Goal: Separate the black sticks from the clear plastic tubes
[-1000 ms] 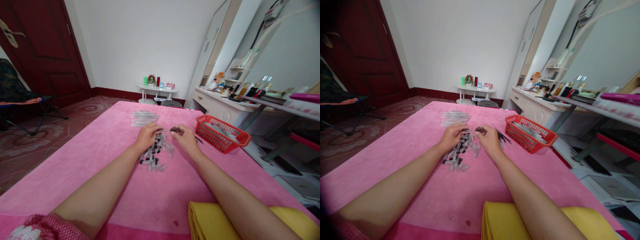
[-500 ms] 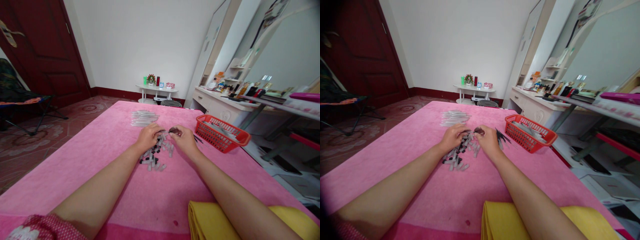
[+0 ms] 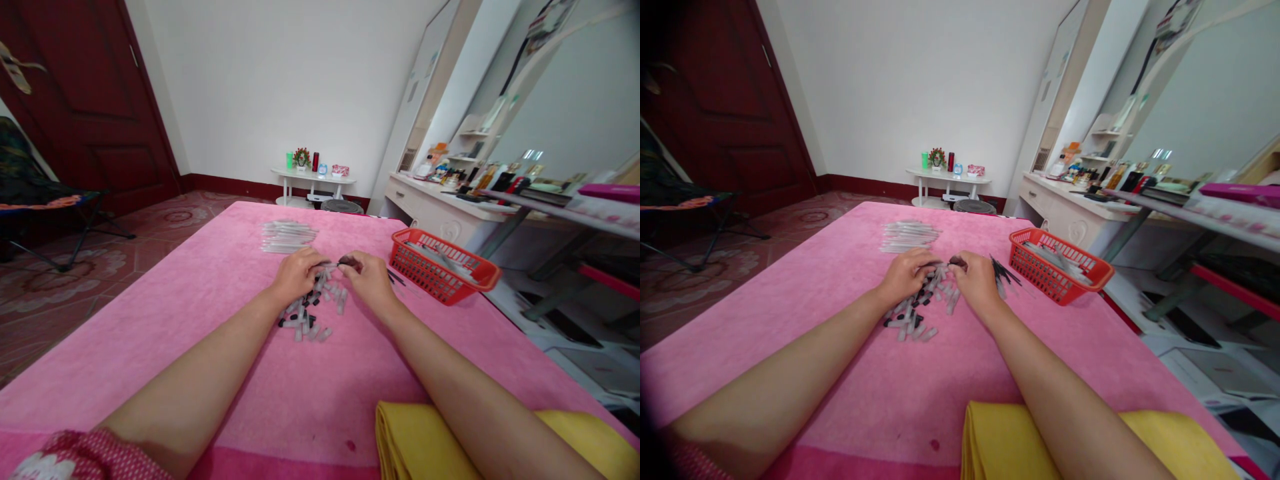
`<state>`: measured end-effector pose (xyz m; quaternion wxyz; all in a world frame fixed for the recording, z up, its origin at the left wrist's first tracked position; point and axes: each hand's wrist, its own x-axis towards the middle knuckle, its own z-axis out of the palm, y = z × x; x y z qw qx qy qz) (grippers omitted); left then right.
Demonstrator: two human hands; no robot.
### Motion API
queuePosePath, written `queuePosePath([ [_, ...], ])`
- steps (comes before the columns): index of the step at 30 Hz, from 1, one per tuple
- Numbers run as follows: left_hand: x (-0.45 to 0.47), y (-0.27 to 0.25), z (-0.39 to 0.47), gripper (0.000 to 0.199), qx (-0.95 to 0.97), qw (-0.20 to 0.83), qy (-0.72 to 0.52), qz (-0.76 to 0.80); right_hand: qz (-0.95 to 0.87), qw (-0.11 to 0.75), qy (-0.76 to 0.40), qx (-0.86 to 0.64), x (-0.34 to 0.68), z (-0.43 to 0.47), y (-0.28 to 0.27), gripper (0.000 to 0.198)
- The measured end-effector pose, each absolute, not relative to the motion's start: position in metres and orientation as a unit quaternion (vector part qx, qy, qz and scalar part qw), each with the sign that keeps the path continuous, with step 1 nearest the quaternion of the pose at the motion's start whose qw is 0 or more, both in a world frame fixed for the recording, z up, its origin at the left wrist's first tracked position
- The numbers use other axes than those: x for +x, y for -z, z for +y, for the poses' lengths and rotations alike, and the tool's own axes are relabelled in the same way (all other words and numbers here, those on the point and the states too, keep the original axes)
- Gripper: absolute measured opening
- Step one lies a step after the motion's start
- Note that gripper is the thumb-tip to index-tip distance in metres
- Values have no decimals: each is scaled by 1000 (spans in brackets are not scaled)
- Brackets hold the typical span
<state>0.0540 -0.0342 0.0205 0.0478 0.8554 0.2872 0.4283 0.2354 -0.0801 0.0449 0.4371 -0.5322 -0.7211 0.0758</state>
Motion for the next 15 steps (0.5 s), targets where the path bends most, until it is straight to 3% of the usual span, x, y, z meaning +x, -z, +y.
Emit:
queuePosePath([
  [6, 55, -23, -37, 25, 858, 37, -433, 273, -719, 431, -83, -539, 236, -82, -45, 15],
  [12, 57, -24, -38, 26, 858, 44, -436, 268, -719, 369, -70, -584, 235, -86, -50, 41],
  [15, 56, -23, -37, 24, 843, 56, -456, 280, -730, 373, -55, -569, 235, -84, -49, 23],
])
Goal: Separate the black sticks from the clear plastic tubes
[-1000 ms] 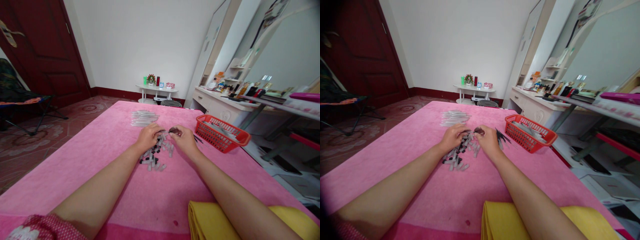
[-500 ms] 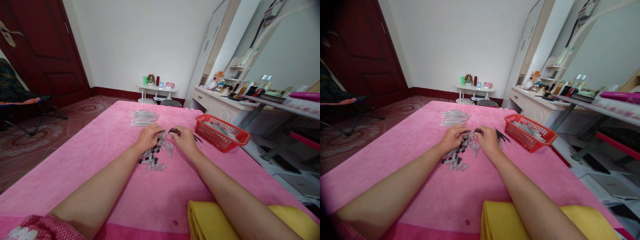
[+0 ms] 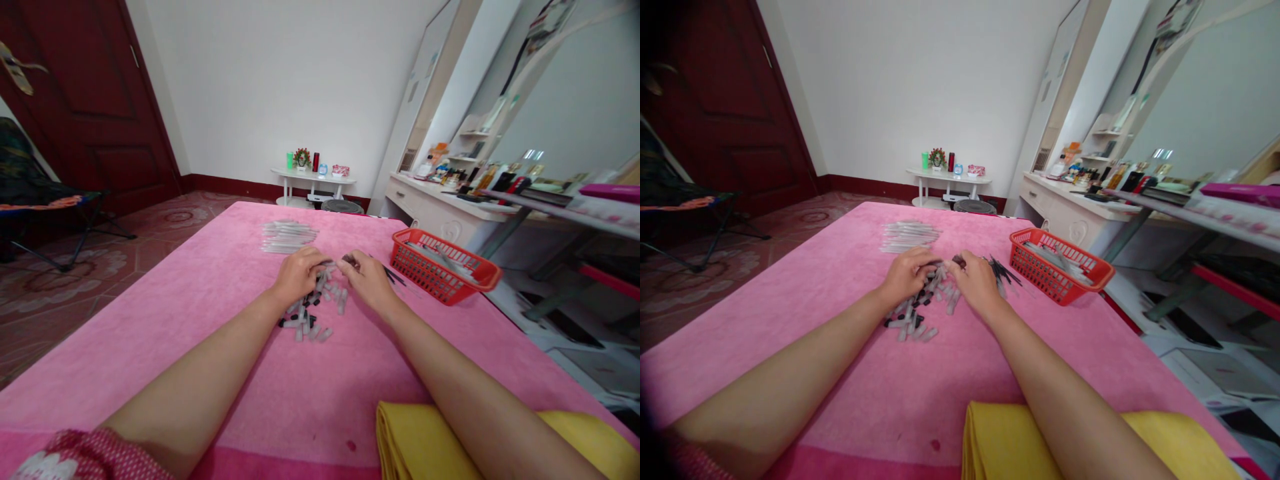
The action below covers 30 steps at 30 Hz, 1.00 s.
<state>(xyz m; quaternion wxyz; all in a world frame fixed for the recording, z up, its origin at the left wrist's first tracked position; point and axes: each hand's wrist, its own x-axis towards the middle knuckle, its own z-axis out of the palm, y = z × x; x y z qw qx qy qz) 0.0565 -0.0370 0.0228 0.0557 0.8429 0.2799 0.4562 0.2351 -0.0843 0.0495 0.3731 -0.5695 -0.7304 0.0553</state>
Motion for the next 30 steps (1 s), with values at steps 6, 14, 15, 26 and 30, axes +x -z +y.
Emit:
queuePosePath([
  [6, 56, -23, -35, 25, 836, 63, -467, 280, -748, 358, -45, -558, 236, -84, -46, 14],
  [14, 55, -22, -36, 26, 847, 63, -452, 271, -743, 339, -27, -577, 234, -90, -54, 26],
  [15, 55, -22, -36, 26, 850, 61, -448, 268, -741, 329, -29, -585, 234, -90, -55, 32],
  [26, 56, -21, -36, 24, 860, 61, -434, 260, -738, 308, -23, -600, 233, -90, -54, 33],
  [30, 55, -20, -35, 25, 845, 71, -455, 270, -745, 328, -24, -580, 234, -90, -54, 22],
])
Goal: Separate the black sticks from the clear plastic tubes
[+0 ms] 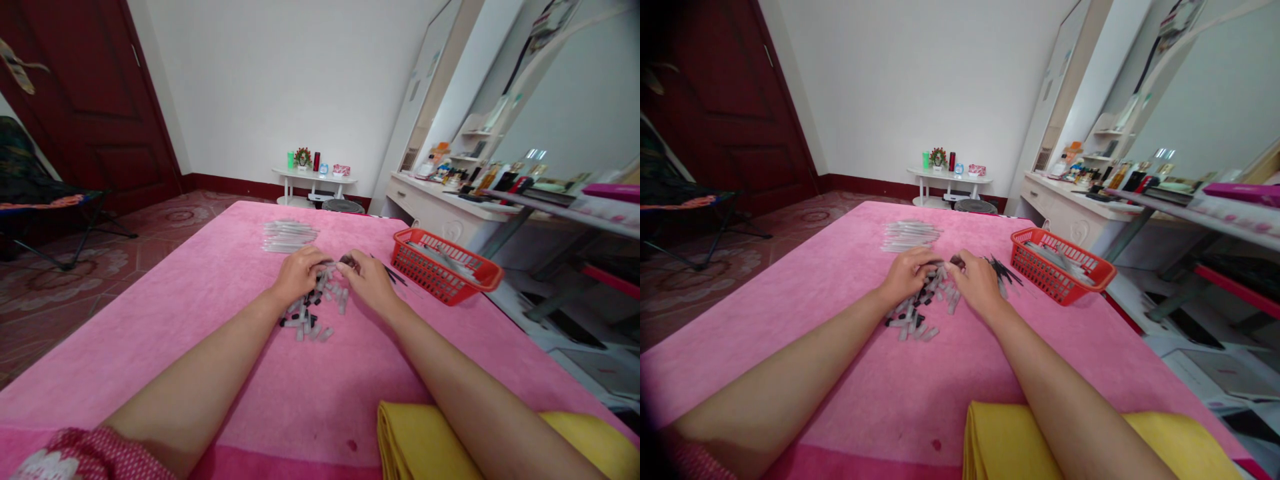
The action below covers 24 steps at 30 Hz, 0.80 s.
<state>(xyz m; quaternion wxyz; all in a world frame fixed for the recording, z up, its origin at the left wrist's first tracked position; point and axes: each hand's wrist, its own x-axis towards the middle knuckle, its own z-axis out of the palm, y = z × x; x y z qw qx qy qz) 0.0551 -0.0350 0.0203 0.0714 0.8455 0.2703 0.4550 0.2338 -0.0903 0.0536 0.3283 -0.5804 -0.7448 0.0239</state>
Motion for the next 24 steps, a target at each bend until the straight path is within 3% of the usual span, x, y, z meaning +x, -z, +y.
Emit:
queuePosePath([
  [5, 55, -20, -34, 26, 844, 74, -456, 271, -747, 301, -24, -592, 235, -90, -52, 36],
  [10, 56, -21, -34, 24, 846, 76, -455, 268, -743, 330, -18, -582, 234, -90, -53, 20],
  [16, 56, -20, -36, 27, 854, 75, -447, 256, -739, 308, -17, -599, 233, -92, -54, 38],
  [21, 55, -19, -34, 25, 849, 74, -450, 267, -753, 322, -20, -573, 233, -91, -53, 23],
  [24, 56, -19, -34, 23, 857, 72, -441, 257, -752, 303, -21, -585, 233, -90, -52, 31],
])
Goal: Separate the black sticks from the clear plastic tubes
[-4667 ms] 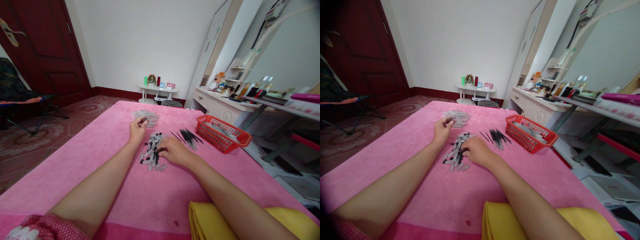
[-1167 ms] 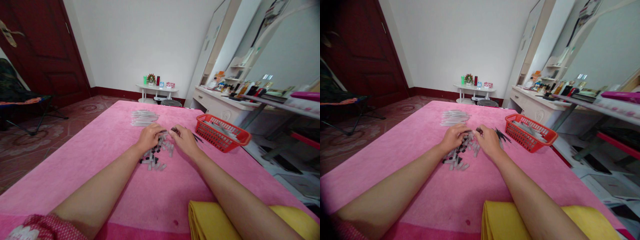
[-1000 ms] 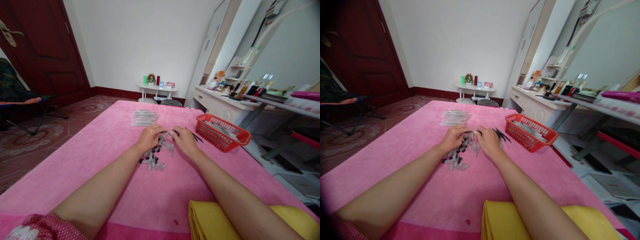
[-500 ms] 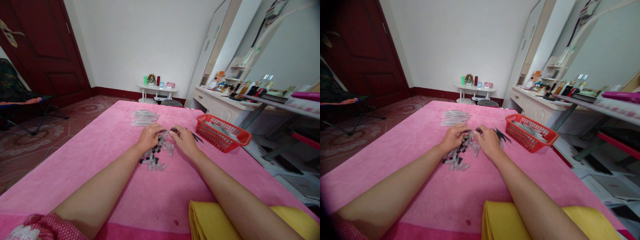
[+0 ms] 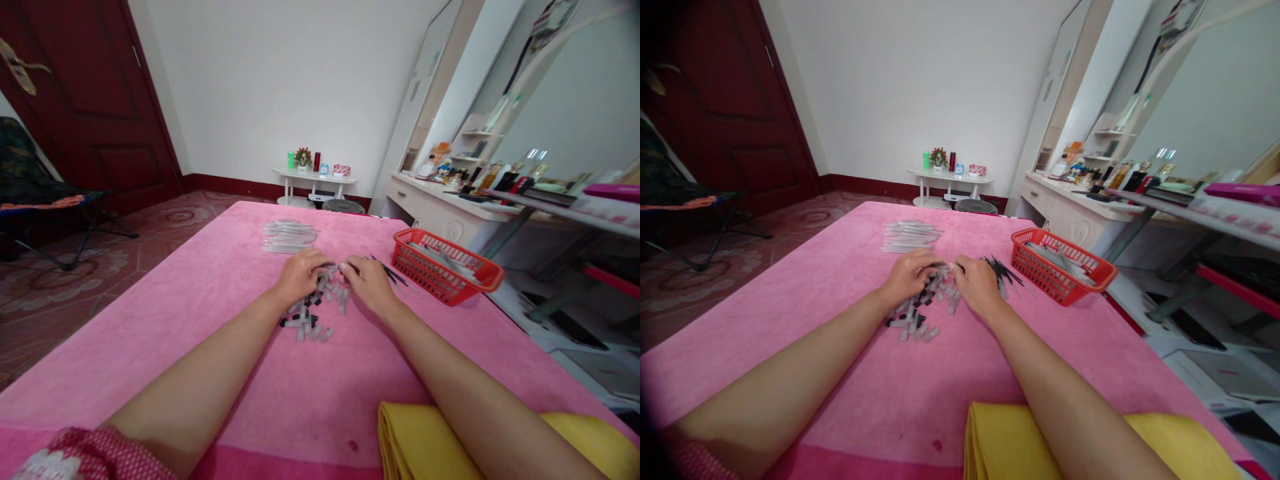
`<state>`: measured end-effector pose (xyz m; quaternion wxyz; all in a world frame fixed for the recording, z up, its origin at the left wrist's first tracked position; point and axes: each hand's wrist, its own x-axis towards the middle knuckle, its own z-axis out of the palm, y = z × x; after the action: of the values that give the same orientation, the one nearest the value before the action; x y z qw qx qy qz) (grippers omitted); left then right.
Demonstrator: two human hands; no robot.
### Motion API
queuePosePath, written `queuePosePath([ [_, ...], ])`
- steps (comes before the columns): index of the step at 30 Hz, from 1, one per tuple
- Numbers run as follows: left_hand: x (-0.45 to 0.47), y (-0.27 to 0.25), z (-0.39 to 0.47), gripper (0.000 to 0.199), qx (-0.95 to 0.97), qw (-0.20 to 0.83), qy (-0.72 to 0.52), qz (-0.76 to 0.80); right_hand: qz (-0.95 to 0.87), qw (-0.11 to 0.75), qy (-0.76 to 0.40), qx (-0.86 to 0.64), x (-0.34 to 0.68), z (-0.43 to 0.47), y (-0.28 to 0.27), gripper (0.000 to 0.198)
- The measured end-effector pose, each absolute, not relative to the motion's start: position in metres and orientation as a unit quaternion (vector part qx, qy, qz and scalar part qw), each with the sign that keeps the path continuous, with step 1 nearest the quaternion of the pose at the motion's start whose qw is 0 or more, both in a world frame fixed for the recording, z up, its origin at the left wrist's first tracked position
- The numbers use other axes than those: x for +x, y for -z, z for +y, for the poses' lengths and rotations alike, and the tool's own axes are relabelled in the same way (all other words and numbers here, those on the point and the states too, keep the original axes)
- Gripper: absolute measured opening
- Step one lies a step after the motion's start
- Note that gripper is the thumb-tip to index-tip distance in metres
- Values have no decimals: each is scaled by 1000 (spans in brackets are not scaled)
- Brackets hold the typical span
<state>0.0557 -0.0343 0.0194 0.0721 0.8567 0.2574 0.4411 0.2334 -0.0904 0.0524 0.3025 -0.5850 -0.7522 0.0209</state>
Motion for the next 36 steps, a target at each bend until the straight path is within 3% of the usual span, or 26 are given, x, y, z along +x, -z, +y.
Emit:
queuePosePath([
  [4, 56, -21, -36, 22, 860, 70, -440, 247, -746, 290, -24, -599, 235, -90, -52, 42],
  [10, 54, -19, -34, 23, 856, 67, -442, 259, -747, 319, -17, -584, 233, -91, -51, 25],
  [15, 55, -21, -35, 22, 863, 70, -430, 255, -744, 298, -20, -597, 234, -91, -51, 37],
  [21, 54, -20, -34, 23, 857, 69, -438, 263, -748, 312, -22, -585, 233, -91, -50, 25],
  [36, 54, -20, -34, 23, 863, 71, -423, 265, -757, 301, -8, -580, 233, -90, -46, 30],
])
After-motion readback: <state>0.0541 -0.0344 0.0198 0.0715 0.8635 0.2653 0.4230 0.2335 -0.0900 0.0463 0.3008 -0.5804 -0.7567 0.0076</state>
